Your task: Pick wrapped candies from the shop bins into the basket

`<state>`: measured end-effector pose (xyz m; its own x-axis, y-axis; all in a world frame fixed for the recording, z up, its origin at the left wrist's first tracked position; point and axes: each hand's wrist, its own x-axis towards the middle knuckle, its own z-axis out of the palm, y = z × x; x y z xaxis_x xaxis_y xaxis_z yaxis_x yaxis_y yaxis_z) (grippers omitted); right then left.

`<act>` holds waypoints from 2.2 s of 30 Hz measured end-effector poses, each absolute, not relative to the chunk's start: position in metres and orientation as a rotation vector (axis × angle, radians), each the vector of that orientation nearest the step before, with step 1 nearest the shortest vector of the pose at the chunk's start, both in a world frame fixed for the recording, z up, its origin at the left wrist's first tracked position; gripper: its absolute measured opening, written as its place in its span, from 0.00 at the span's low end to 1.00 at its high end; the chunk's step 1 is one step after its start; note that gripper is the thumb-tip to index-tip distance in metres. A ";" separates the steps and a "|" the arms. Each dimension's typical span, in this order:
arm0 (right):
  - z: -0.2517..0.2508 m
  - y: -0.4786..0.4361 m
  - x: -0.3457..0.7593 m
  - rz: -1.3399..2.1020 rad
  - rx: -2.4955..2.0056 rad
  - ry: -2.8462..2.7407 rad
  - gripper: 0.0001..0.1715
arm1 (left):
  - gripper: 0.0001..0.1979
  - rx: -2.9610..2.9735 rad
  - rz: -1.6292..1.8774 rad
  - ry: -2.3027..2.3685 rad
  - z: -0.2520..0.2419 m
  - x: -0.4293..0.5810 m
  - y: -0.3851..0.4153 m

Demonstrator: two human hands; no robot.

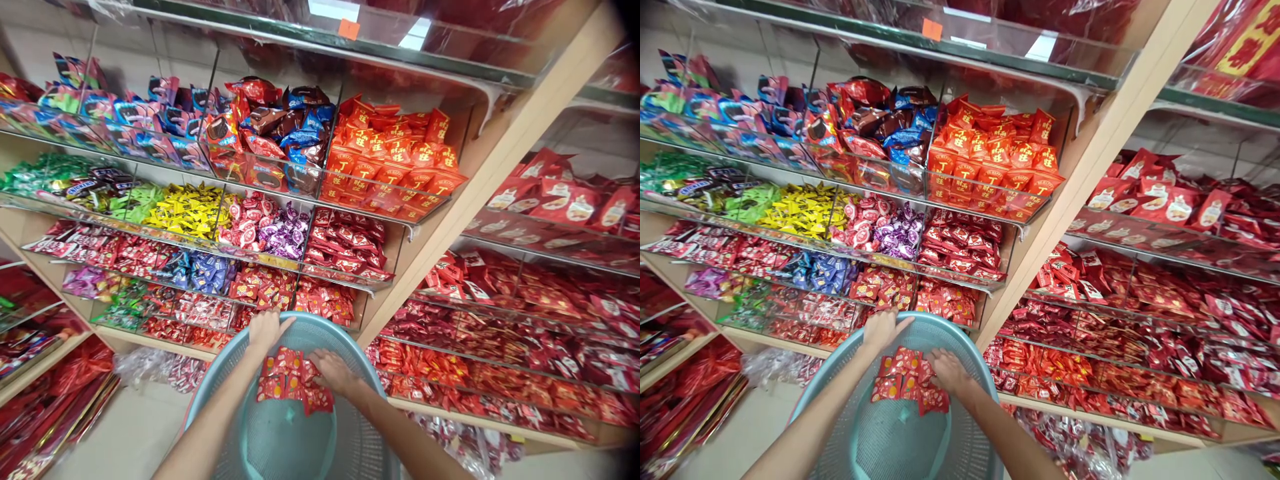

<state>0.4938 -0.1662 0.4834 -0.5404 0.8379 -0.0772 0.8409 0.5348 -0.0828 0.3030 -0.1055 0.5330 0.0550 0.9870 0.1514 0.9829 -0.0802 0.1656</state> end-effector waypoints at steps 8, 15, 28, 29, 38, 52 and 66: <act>0.485 -0.172 0.489 -0.185 1.748 2.637 0.18 | 0.35 2.264 0.340 2.115 0.534 0.303 -0.106; 0.480 -0.176 0.488 -0.104 1.810 2.602 0.15 | 0.35 2.263 0.330 2.110 0.533 0.303 -0.105; 0.481 -0.207 0.492 -0.167 1.399 2.727 0.31 | 0.35 2.300 0.399 2.086 0.528 0.301 -0.103; 0.477 -0.208 0.492 -0.142 1.397 2.715 0.30 | 0.35 2.302 0.404 2.087 0.528 0.301 -0.103; 0.467 -0.207 0.492 -0.228 1.581 2.656 0.25 | 0.35 2.322 0.390 2.101 0.527 0.301 -0.103; 0.473 -0.206 0.482 -0.152 1.771 2.618 0.26 | 0.36 2.305 0.376 2.086 0.527 0.301 -0.102; 0.549 -0.144 0.506 -0.036 1.977 2.845 0.14 | 0.35 2.294 0.370 2.095 0.528 0.301 -0.104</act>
